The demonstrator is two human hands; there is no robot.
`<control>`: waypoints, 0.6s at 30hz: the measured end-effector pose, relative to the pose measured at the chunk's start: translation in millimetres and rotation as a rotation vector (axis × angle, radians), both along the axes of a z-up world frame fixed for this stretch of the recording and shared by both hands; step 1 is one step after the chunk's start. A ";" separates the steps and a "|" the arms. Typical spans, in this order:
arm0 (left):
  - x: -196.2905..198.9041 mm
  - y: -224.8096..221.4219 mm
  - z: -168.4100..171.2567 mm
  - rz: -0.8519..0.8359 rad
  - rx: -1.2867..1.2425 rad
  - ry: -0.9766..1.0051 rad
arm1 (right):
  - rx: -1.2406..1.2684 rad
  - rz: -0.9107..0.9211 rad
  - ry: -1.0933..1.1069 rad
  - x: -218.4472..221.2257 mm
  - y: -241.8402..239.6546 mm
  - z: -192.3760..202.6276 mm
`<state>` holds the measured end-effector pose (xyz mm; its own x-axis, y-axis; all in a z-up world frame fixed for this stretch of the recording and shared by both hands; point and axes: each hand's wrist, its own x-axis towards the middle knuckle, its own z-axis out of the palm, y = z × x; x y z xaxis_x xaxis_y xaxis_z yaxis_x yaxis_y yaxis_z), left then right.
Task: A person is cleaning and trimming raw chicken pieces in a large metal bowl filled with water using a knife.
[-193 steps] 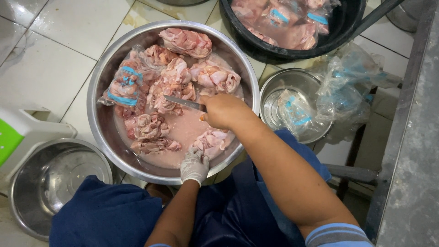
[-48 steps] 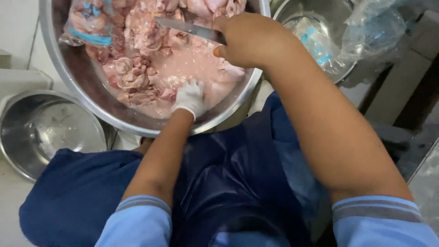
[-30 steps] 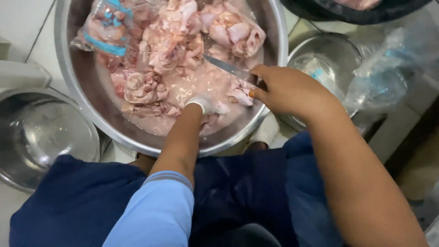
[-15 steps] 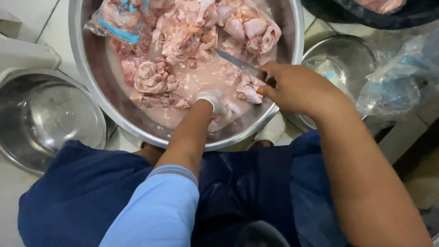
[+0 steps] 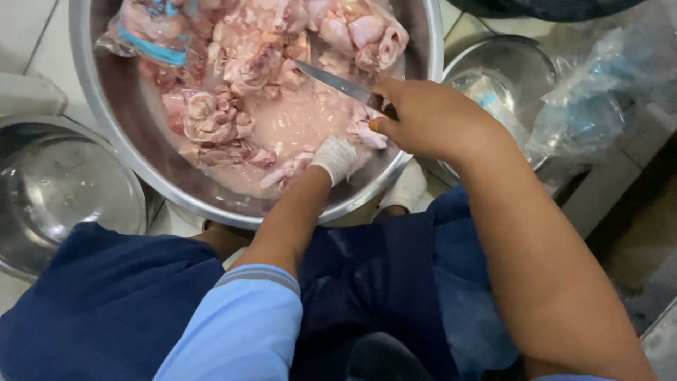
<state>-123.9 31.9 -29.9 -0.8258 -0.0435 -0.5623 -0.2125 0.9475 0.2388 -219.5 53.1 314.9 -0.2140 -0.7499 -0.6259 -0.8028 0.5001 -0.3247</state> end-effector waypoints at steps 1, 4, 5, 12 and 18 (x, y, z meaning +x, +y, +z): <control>1.2 2.6 -74.1 0.045 0.016 0.053 | -0.002 0.007 0.006 -0.1 1.6 -2.3; 12.8 -36.4 37.4 -0.110 0.708 0.767 | 0.009 -0.006 -0.005 -3.2 2.3 -2.9; 14.4 -37.9 50.7 -0.116 0.706 0.767 | 0.005 -0.010 -0.003 -3.1 1.4 -0.3; 49.5 -82.1 62.5 0.242 0.189 -0.281 | 0.122 -0.008 0.020 -0.5 -2.2 7.4; 59.6 -59.7 140.9 1.259 0.689 -0.095 | 0.109 0.019 0.044 8.0 -10.2 7.8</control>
<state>-64.3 -27.9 111.0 -0.4024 -0.4041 -0.8214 -0.8474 -0.1751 0.5013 -211.5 42.9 322.7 -0.2295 -0.6822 -0.6943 -0.8250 0.5148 -0.2331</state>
